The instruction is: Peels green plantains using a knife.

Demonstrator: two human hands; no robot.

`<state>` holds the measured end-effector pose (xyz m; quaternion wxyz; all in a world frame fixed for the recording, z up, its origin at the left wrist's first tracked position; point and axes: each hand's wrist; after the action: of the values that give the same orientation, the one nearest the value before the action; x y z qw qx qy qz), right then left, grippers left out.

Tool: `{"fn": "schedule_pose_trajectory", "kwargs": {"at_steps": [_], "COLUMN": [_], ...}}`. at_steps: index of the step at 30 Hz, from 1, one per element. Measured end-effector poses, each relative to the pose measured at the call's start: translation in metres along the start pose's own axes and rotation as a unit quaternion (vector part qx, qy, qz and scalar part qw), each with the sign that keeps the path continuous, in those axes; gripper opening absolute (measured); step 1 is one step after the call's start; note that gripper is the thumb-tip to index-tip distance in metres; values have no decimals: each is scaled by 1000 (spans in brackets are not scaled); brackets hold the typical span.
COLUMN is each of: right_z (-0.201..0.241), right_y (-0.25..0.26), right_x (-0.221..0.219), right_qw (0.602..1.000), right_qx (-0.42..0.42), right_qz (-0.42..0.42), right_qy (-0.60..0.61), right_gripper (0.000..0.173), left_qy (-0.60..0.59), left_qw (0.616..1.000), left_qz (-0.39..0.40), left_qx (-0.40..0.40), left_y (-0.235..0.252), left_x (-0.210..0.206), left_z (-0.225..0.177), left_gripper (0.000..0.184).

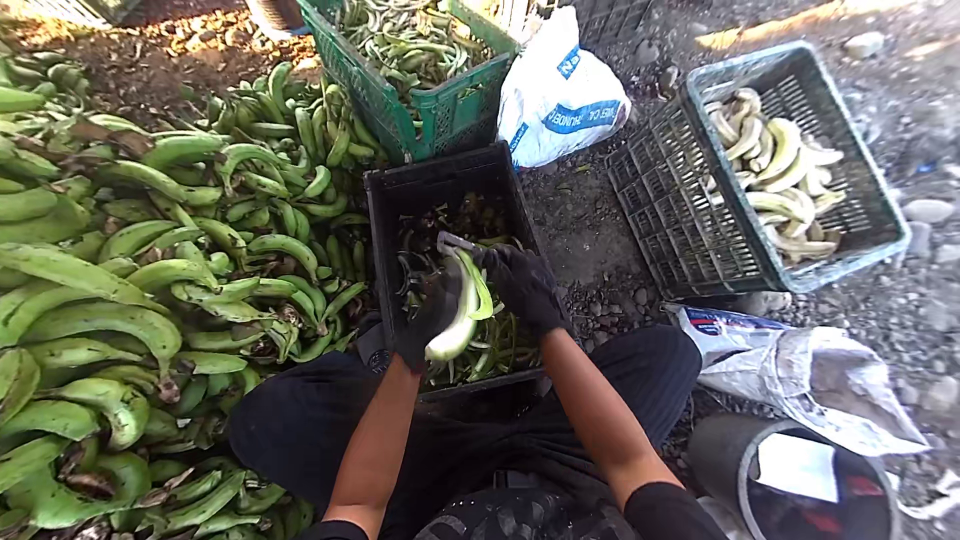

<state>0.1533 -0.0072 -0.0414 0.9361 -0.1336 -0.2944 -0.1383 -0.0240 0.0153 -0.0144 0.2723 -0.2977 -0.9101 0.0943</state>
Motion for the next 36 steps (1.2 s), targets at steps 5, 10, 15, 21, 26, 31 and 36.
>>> {"fn": "schedule_pose_trajectory", "kwargs": {"at_steps": [5, 10, 15, 21, 26, 31, 36], "right_z": [1, -10, 3, -2, -7, -10, -43], "right_y": [-22, -68, -42, -39, -9, -34, -66], "right_x": [6, -33, -14, -5, 8, 7, -46], "right_qw": [999, 997, 999, 991, 999, 1000, 960], "right_qx": [-15, 65, 19, 74, 9, -17, 244], "right_qz": [13, -41, -10, -82, -6, -19, -136], "right_qy": [42, 22, 28, -75, -47, 17, -11], "right_gripper": [69, 65, 61, 75, 66, 66, 60], "left_qy": [-263, -404, -336, -174, 93, -190, -540], "left_qw": [932, 785, 909, 968, 991, 972, 818], "left_qz": [-244, -468, -181, -168, 11, -136, -163], "left_qx": [-57, -25, -166, -62, -99, 15, 114], "left_y": [24, 29, 20, 22, 8, 18, 18], "left_x": [-15, -2, -1, 0, 2, -6, 0], "left_z": [26, 34, 39, 42, 12, 38, 42], "left_gripper": [60, 59, 64, 66, 58, 68, 43]}}
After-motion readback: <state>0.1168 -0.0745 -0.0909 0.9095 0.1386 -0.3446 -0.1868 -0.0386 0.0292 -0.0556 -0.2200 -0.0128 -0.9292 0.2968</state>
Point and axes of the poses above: each hand's wrist, its own y-axis towards the middle knuckle, its own x-axis out of the back of the hand, z = x × y, and after that the axes turned 12 degrees about y, right-handed
